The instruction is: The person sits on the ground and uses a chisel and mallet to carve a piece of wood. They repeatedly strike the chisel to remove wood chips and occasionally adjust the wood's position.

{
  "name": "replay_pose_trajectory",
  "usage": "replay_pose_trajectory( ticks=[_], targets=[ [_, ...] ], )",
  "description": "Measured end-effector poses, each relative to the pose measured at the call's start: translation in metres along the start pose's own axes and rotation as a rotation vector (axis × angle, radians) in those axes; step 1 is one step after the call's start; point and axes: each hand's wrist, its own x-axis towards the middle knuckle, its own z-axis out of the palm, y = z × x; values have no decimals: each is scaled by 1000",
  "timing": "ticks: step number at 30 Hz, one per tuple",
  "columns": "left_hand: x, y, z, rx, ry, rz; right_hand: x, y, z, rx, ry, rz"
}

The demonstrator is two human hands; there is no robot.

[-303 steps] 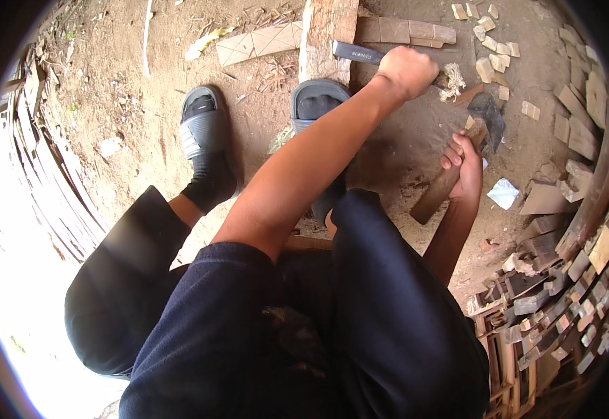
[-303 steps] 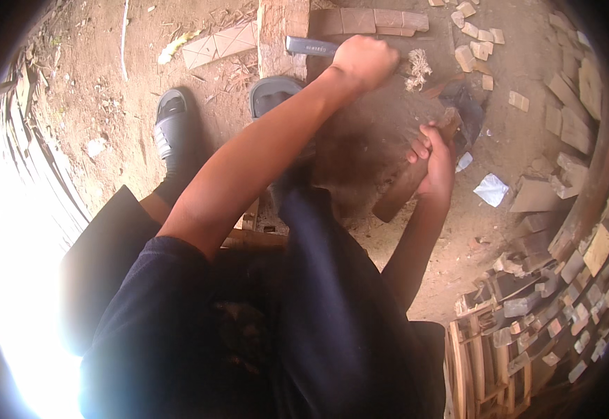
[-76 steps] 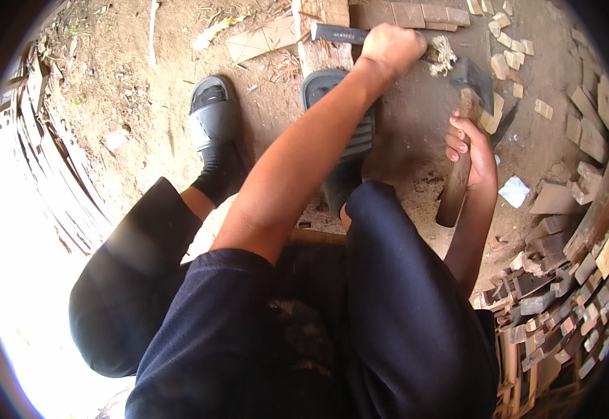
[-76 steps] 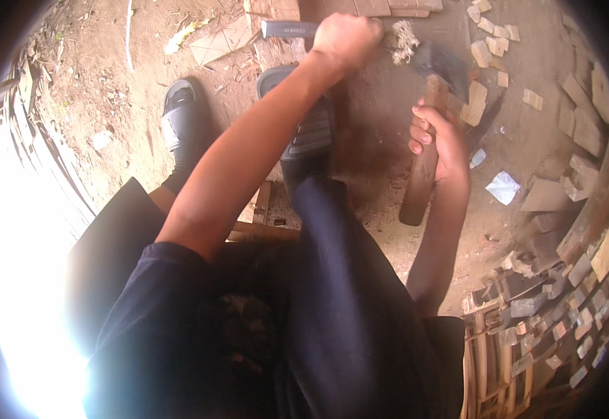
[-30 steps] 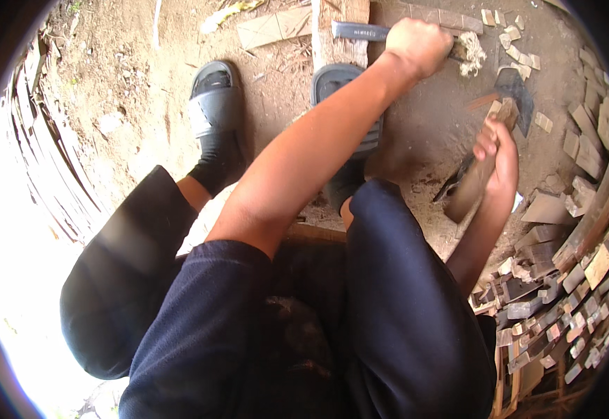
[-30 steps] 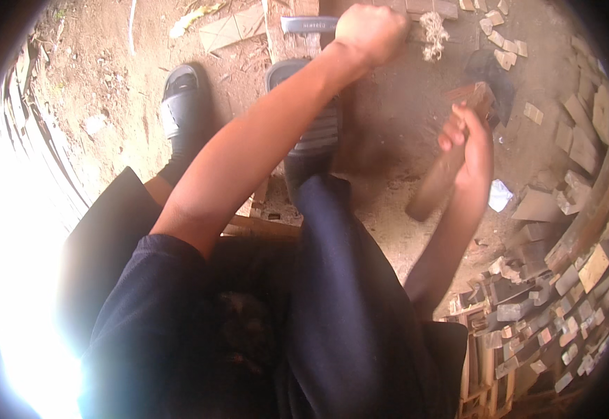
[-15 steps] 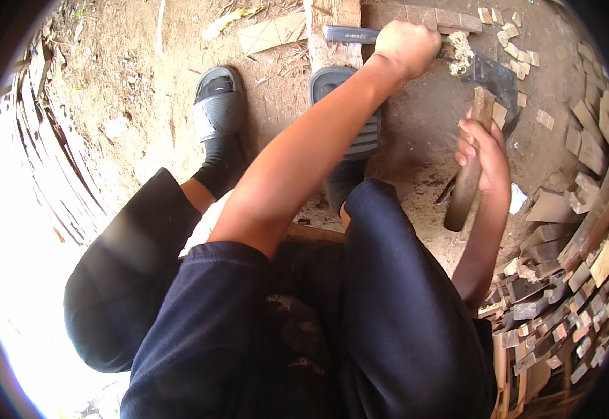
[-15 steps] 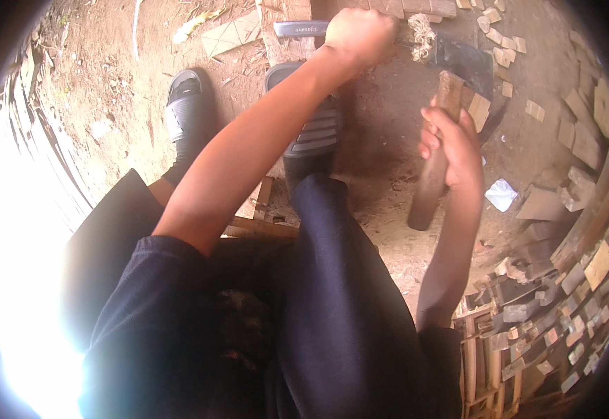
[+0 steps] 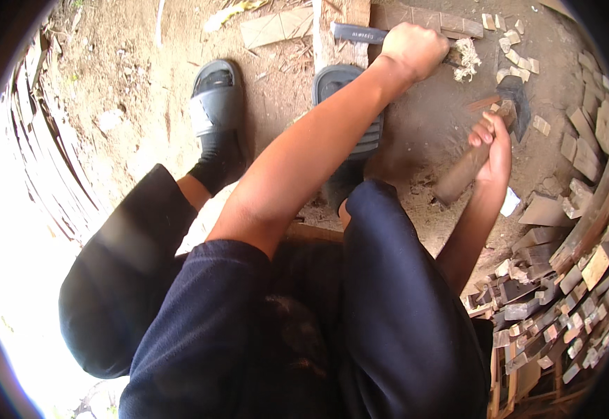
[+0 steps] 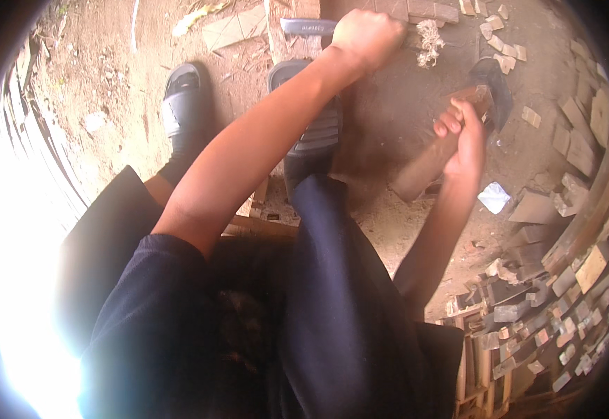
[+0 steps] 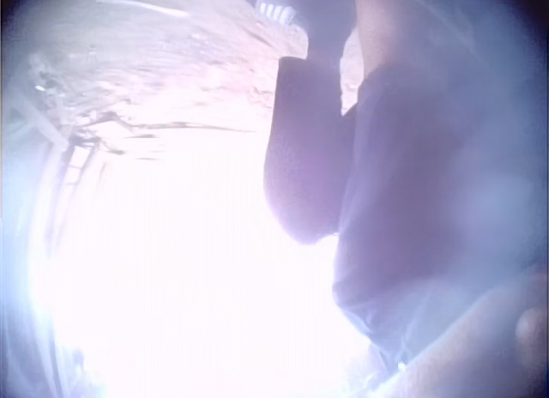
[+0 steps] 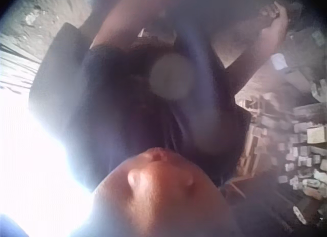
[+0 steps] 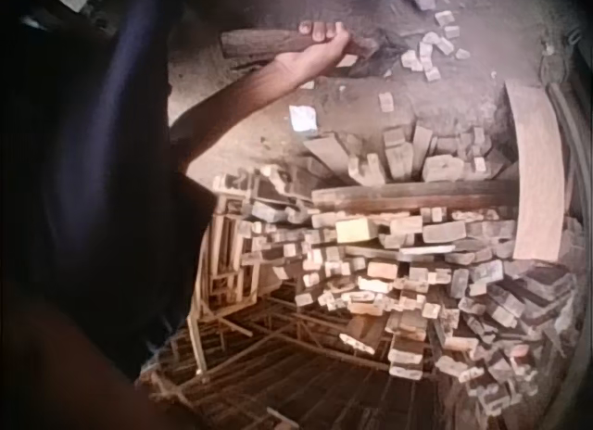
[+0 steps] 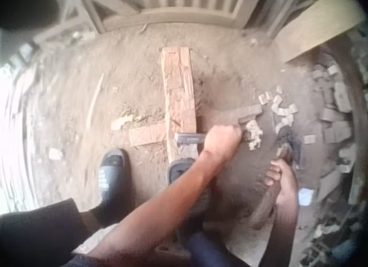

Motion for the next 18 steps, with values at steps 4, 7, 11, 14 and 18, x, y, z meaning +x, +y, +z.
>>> replay_pose_trajectory(
  ticks=[4, 7, 11, 14, 18],
  targets=[
    [-9, -17, 7, -19, 14, 46, -41, -7, 28, -531, -160, 198],
    [-6, -12, 9, 27, 22, 46, -29, -14, 15, -351, -106, 128],
    [-1, -4, 1, 11, -16, 6, -27, 0, 15, -337, -88, 156],
    [-11, -14, 2, 23, -64, 31, -37, -7, 21, -443, -177, 239],
    [-2, -5, 3, -17, 13, 20, -11, -4, 6, -184, -47, 108]
  ],
)
